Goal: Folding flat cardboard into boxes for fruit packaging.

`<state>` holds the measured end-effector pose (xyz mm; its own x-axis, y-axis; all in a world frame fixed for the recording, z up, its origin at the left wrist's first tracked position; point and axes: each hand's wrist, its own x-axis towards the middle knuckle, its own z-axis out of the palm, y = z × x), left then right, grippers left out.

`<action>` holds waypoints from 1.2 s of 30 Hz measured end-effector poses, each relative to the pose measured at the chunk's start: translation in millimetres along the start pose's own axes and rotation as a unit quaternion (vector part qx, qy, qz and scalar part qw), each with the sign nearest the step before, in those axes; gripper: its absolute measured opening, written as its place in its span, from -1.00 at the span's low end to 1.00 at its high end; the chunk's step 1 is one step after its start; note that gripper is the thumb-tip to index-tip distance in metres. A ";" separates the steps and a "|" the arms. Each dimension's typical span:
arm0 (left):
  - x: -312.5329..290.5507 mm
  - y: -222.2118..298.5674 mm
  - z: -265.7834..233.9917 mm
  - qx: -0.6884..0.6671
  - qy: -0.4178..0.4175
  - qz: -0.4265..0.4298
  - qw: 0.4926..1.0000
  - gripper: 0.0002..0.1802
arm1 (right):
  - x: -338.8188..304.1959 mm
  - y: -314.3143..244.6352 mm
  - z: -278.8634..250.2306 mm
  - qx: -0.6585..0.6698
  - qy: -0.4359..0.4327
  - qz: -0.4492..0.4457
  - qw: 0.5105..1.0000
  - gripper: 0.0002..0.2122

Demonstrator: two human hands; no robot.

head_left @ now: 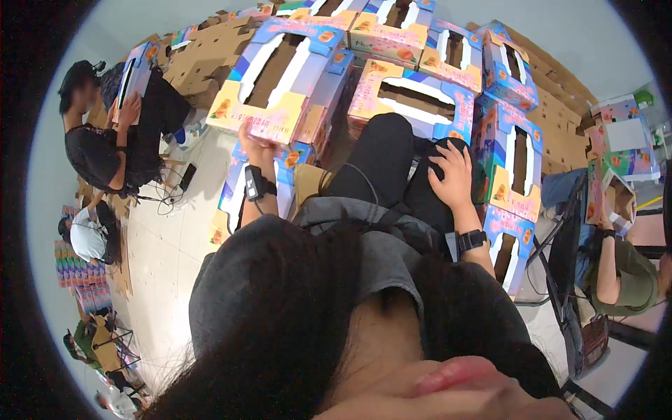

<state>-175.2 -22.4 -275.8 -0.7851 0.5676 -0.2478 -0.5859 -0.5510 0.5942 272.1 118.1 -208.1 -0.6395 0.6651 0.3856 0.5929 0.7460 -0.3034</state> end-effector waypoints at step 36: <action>-98.7 37.8 39.1 0.200 -0.280 -0.022 0.939 -0.07 | -12.2 36.2 5.4 0.619 0.195 0.310 0.695 -0.38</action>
<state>-112.0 -75.4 -199.0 -0.4685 0.8782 0.0959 -0.4052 -0.3101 0.8600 298.7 137.2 -228.5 -0.1248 0.9920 -0.0195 -0.3346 -0.0606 -0.9404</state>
